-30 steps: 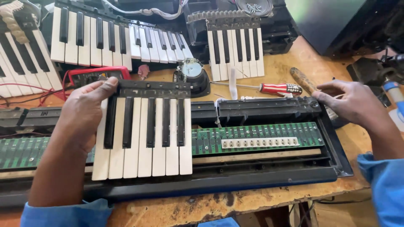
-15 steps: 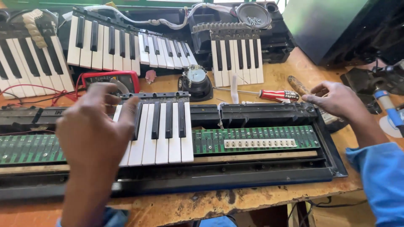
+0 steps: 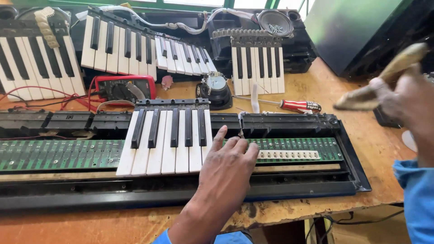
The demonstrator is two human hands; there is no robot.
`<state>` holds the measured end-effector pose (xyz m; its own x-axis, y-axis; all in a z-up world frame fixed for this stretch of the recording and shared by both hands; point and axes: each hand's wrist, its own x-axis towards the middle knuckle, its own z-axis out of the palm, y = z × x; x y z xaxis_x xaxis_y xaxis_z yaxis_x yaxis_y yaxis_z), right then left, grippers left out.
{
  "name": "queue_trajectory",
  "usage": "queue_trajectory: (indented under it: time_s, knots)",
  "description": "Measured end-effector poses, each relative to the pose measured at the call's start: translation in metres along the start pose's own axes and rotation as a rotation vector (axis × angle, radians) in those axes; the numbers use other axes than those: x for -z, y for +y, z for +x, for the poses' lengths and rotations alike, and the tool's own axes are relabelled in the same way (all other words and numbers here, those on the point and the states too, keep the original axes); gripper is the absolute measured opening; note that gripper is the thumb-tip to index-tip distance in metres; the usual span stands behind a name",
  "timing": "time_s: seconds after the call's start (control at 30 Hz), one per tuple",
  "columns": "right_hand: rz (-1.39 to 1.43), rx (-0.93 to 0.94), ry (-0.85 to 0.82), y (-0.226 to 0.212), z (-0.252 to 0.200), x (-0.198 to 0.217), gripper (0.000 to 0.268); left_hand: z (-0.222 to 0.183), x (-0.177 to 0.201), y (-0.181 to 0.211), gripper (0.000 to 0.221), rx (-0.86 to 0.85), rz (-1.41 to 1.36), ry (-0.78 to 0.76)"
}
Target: Disassembling an electronic keyboard to clean and adjust the key mechanism and contact strips.
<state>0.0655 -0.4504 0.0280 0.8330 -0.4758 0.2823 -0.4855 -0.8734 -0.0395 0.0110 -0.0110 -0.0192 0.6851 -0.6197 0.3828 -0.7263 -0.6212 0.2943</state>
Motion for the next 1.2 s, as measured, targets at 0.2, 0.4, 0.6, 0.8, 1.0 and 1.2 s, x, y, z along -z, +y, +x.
queue_trajectory:
  time_s: [0.2,0.4,0.6,0.8,1.0,1.2]
  knots:
    - [0.767,0.513,0.233,-0.046,-0.083,0.041,0.029,0.003,0.000,0.000,0.021,0.062,-0.040,0.007]
    - [0.961,0.517,0.127,-0.179,-0.211,0.065,0.015,0.011,-0.010,-0.002,0.023,0.123,0.072,0.022]
    - [0.934,0.639,0.223,-0.189,-0.205,0.055,0.023,0.011,-0.006,-0.001,0.022,0.206,-0.037,-0.007]
    - [1.020,0.491,0.172,-0.140,-0.184,0.038,0.024,0.015,-0.001,0.000,0.022,0.202,-0.024,-0.064]
    - [0.742,0.246,0.317,-0.142,-0.178,0.044,0.023,0.017,-0.005,-0.001,0.023,0.216,-0.019,-0.067]
    - [1.405,0.557,0.215,-0.200,-0.206,0.043,0.020,0.017,-0.004,0.000,0.020,0.200,0.013,-0.077]
